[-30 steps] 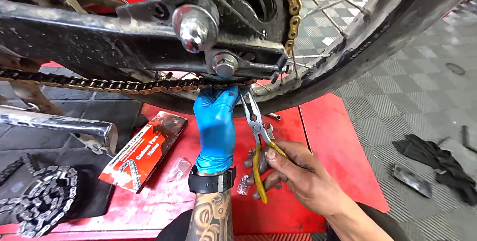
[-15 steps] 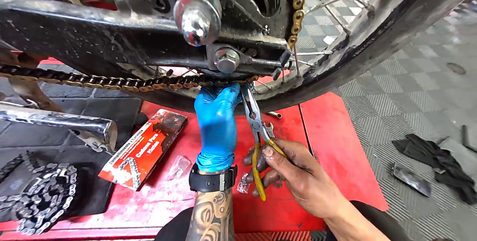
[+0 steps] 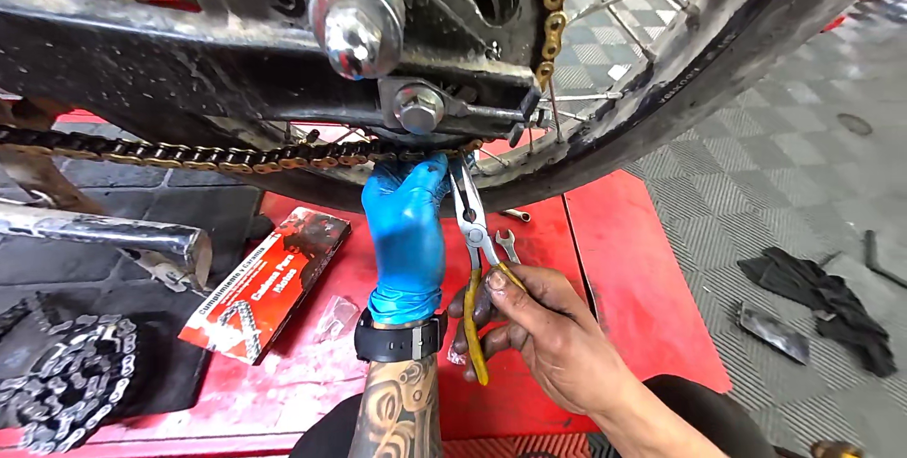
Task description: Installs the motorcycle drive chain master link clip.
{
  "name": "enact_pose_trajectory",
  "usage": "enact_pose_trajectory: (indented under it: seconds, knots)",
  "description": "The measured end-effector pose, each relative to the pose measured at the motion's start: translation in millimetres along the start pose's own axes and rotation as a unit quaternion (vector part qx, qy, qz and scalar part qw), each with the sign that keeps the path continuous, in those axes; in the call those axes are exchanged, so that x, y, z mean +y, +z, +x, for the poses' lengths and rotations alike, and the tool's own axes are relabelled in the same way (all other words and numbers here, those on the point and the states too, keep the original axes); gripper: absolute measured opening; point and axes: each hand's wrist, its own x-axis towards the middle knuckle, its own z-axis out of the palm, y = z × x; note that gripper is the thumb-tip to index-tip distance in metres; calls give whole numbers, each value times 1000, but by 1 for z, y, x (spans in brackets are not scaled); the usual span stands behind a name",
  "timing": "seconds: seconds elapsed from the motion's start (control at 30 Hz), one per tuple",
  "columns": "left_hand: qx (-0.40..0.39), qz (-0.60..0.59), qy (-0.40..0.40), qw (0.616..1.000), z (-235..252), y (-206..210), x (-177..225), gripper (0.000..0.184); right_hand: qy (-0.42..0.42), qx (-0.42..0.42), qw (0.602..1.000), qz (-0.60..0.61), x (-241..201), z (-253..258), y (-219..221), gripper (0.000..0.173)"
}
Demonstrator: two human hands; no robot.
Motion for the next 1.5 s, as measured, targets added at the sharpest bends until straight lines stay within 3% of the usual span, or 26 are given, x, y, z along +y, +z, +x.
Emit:
enact_pose_trajectory:
  seconds: [0.33, 0.77, 0.93, 1.17, 1.5]
  knots:
    - [25, 20, 30, 999, -1, 7, -1, 16, 17, 4, 999, 41, -1, -1, 7, 39]
    - [49, 28, 11, 998, -2, 15, 5, 15, 101, 49, 989, 100, -9, 0, 16, 37]
    - [18, 12, 25, 999, 0, 8, 0, 18, 73, -38, 994, 66, -14, -3, -1, 42]
    - [-19, 78, 7, 997, -8, 1, 7, 19, 70, -45, 996, 42, -12, -7, -1, 38]
    - [-25, 11, 7, 1000, 13, -4, 5, 20, 2, -37, 999, 34, -5, -23, 14, 32]
